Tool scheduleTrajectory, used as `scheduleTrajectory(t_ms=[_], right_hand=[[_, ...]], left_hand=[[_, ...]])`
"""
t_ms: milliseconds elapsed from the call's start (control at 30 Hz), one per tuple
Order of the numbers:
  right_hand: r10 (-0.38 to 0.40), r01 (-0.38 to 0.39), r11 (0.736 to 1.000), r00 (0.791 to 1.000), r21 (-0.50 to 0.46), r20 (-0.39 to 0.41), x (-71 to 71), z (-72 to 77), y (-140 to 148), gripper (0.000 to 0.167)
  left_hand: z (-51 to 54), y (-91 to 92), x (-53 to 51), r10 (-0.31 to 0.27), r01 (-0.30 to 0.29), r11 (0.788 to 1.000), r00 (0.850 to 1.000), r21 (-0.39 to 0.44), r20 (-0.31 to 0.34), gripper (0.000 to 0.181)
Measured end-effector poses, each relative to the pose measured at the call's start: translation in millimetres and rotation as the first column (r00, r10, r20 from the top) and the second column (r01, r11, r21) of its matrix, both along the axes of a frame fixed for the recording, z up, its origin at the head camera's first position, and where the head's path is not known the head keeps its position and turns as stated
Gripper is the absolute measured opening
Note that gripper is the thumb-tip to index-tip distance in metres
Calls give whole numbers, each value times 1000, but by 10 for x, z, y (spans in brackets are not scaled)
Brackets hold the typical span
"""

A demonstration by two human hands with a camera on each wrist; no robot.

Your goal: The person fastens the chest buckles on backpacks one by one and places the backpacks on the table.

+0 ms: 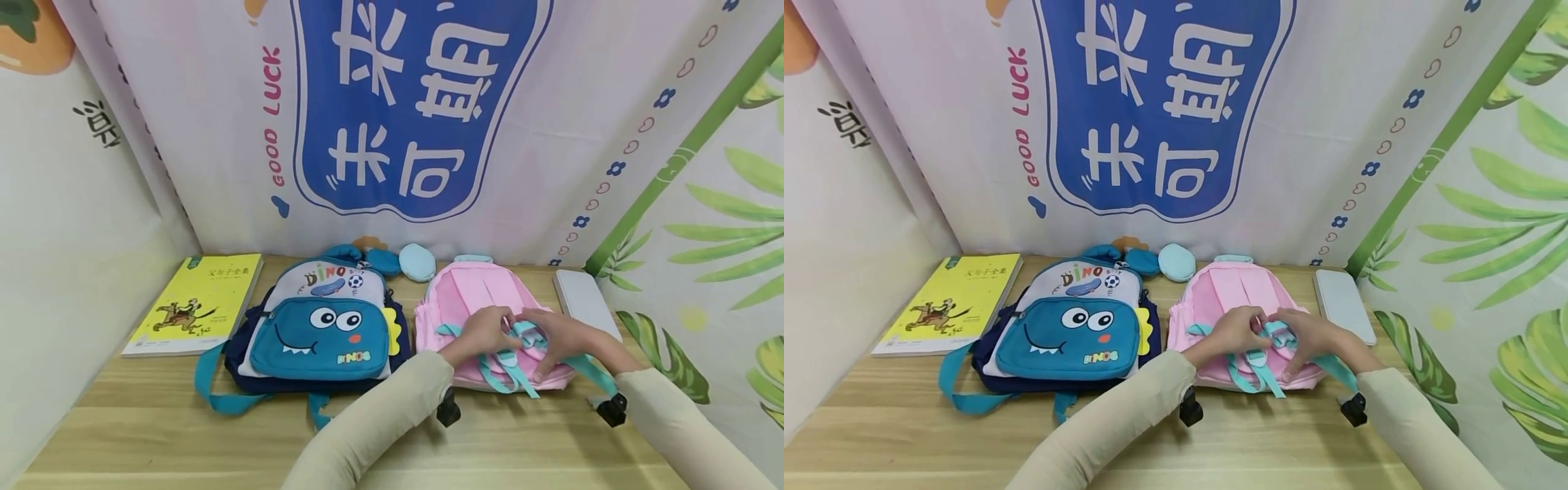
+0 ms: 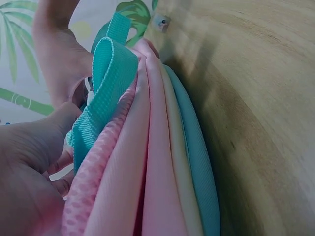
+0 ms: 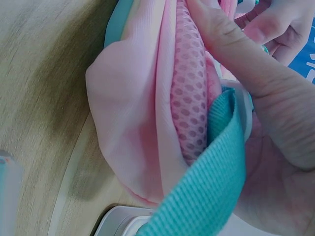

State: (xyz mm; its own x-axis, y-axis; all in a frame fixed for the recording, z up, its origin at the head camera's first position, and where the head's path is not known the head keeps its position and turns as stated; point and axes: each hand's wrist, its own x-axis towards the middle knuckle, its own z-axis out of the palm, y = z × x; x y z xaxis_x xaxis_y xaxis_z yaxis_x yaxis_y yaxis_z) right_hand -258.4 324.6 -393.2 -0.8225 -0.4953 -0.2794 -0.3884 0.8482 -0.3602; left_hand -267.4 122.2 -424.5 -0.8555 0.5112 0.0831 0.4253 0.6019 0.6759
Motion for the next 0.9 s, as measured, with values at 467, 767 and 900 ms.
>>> scheduleTrajectory(t_ms=[467,767,900], right_hand=[[-1,1,1000,1000,-5,3,24,12,-8,117],[-17,17,1000,1000,1,20,44,23,-17,125],[-21,21,1000,1000,5,17,40,30,-29,127]], left_hand=[[17,-97,17,14,-18,993,999,120,36,27],[15,-234,17,-23,8,976,997,218,70,26],[17,-313,7,-50,31,969,996,246,73,26]])
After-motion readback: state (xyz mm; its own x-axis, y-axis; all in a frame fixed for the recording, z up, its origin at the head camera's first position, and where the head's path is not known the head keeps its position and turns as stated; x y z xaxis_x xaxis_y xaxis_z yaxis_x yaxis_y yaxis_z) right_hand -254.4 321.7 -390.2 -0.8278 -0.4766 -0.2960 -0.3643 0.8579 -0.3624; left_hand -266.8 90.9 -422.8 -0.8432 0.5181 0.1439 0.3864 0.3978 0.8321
